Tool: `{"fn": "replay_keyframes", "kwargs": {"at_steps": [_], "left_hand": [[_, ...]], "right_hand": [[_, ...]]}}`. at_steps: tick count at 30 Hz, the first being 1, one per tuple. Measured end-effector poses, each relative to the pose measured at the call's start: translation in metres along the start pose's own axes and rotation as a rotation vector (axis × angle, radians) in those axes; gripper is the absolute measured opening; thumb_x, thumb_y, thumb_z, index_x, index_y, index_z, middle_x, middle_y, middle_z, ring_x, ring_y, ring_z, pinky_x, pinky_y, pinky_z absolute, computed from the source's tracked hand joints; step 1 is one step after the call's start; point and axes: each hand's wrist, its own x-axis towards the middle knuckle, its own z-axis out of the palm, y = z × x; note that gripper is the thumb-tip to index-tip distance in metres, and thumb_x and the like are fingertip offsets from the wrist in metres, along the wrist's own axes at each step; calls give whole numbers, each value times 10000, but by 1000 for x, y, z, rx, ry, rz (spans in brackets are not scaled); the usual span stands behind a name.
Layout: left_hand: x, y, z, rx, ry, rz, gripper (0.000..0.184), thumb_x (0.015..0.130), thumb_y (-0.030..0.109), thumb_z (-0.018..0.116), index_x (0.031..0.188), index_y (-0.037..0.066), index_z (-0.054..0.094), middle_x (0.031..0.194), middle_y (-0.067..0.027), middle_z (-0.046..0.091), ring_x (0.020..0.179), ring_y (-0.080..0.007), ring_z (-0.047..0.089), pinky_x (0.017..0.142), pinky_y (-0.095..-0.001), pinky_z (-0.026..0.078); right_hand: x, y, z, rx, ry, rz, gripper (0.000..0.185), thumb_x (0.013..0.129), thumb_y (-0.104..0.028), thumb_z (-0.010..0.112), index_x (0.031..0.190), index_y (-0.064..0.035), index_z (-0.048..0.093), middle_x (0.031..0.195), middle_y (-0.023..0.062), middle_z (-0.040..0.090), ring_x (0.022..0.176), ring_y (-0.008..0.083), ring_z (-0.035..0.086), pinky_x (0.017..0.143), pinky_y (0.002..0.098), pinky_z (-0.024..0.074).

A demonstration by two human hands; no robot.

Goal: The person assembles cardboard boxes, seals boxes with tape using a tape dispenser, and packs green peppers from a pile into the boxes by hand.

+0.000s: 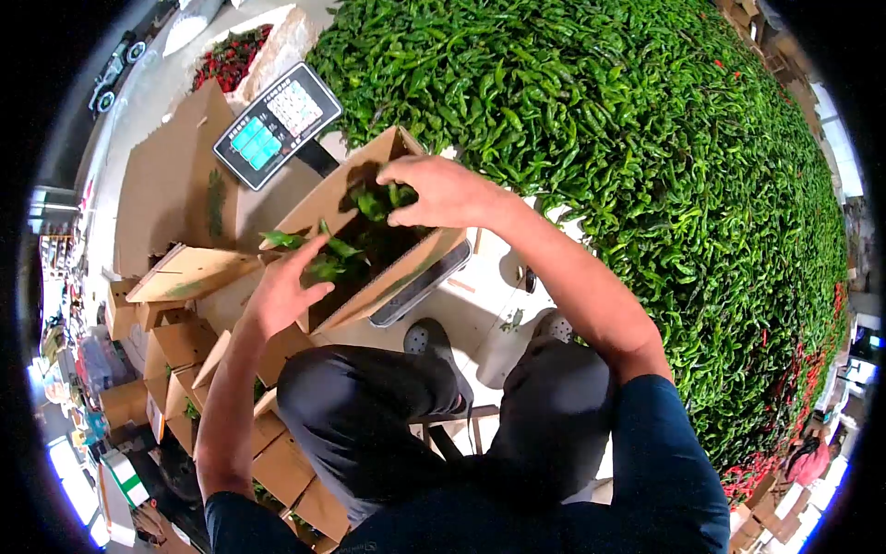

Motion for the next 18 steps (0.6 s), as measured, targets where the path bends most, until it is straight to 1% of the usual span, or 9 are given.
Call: {"fn": "replay_keyframes", "kwargs": {"at_steps": [1,4,5,6,10,12,13,16,18], "left_hand": [[0,-2,1,15,-23,5,567,873,126,723,1403,88,524,1271,-221,626,1148,-315,630,974,-407,494],[10,23,-6,-124,-139,-256,473,896,160,707,1340,58,579,1168,-226,674,1061,-287,673,908,-376,530],[12,38,-9,-77,-98,-324,416,928,183,675,1309,37,597,1113,-224,695,1010,-257,693,864,-341,548],[5,30,-3,-111,39,-212,393,938,267,681,1286,92,622,1020,-203,713,861,-276,714,792,-342,551],[-18,71,-26,-137,190,-79,314,929,129,673,1218,6,659,1070,-103,707,939,-175,657,864,-324,513],[-42,91,-32,-216,176,-145,349,884,101,665,1203,-39,634,1086,-137,672,990,-214,654,885,-345,513],[-53,116,-23,-204,257,-265,496,863,201,730,1266,-43,573,1122,-191,655,1025,-299,660,893,-409,520],[-31,163,-15,33,-111,38,571,871,244,733,1362,26,539,1259,-201,610,1141,-350,608,967,-460,477],[-14,187,-6,202,-350,238,624,876,273,736,1425,71,517,1351,-208,579,1218,-384,573,1016,-494,449]], "right_hand": [[3,-9,-5,33,-19,72,523,793,-269,764,1220,-12,605,1178,206,651,1083,392,628,957,425,511],[2,1,-24,-44,241,-34,356,853,-216,753,1151,-43,664,1058,126,707,960,260,684,872,360,547],[-6,6,-41,47,333,102,306,881,-200,734,1135,-38,676,1024,105,715,936,218,691,846,339,552],[-21,12,-59,130,432,250,259,910,-183,715,1118,-32,688,989,85,723,912,175,697,820,318,558],[-144,99,-121,-76,793,521,241,927,-200,664,1045,5,707,781,78,709,687,127,659,636,301,523],[-233,151,-127,-149,835,783,239,935,-220,616,958,-2,711,726,87,691,643,125,645,610,315,509],[-277,169,-120,-151,803,927,241,931,-228,594,922,-15,706,726,102,690,631,147,646,614,332,513],[-376,208,-74,-257,555,1307,247,914,-236,535,866,-51,691,762,149,698,640,247,663,645,400,540],[-408,209,-27,-221,431,1310,267,951,-276,579,1025,-60,717,886,149,730,745,223,696,707,362,569]]}}
